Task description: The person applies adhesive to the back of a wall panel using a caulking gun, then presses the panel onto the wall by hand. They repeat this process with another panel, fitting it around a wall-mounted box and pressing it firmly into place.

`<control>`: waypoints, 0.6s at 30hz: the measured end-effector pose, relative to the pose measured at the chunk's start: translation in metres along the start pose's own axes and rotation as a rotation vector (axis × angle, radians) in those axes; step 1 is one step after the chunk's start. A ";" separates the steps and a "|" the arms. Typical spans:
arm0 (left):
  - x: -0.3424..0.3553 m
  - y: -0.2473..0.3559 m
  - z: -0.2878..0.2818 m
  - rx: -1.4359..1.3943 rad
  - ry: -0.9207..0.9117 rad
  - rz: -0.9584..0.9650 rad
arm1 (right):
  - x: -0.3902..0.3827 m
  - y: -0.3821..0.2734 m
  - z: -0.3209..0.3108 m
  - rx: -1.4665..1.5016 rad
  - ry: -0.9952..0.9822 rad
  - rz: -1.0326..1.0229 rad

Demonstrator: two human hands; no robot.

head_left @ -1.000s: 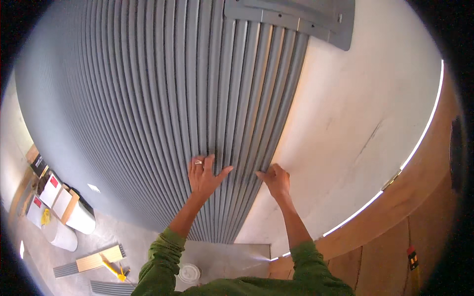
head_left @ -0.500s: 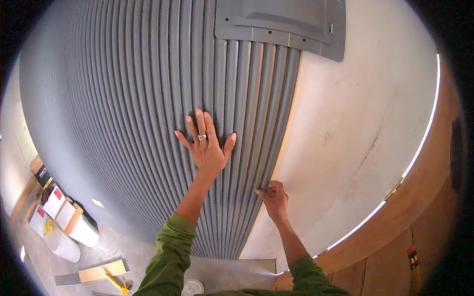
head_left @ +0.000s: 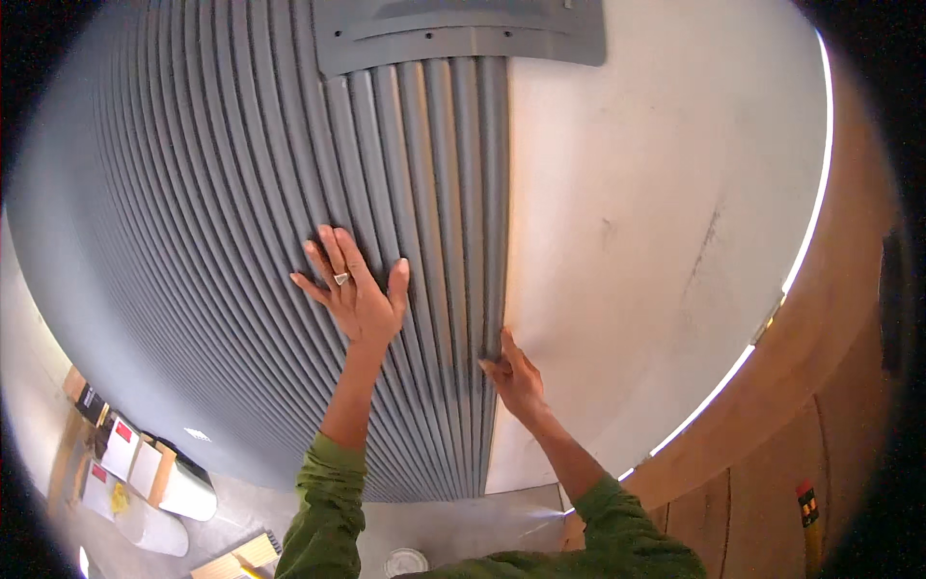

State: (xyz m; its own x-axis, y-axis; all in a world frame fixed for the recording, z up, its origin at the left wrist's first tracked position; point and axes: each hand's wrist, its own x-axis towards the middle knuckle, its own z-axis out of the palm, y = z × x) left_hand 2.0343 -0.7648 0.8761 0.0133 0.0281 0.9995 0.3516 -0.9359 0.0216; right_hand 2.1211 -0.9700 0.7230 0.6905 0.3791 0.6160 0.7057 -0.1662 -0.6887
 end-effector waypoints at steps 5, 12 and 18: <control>-0.011 0.002 0.001 0.042 -0.045 0.046 | 0.017 0.005 -0.035 0.020 0.146 -0.183; -0.046 0.012 -0.007 0.060 -0.207 -0.009 | 0.103 -0.041 -0.086 0.215 0.602 -0.731; -0.033 0.021 -0.012 0.458 -0.169 0.042 | 0.128 -0.059 -0.070 0.222 0.670 -1.208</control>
State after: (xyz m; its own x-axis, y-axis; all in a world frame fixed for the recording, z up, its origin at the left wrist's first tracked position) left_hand 2.0303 -0.7897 0.8433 0.1747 0.0854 0.9809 0.7228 -0.6876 -0.0689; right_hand 2.1793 -0.9753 0.8691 -0.3305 -0.3296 0.8844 0.9153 0.1166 0.3855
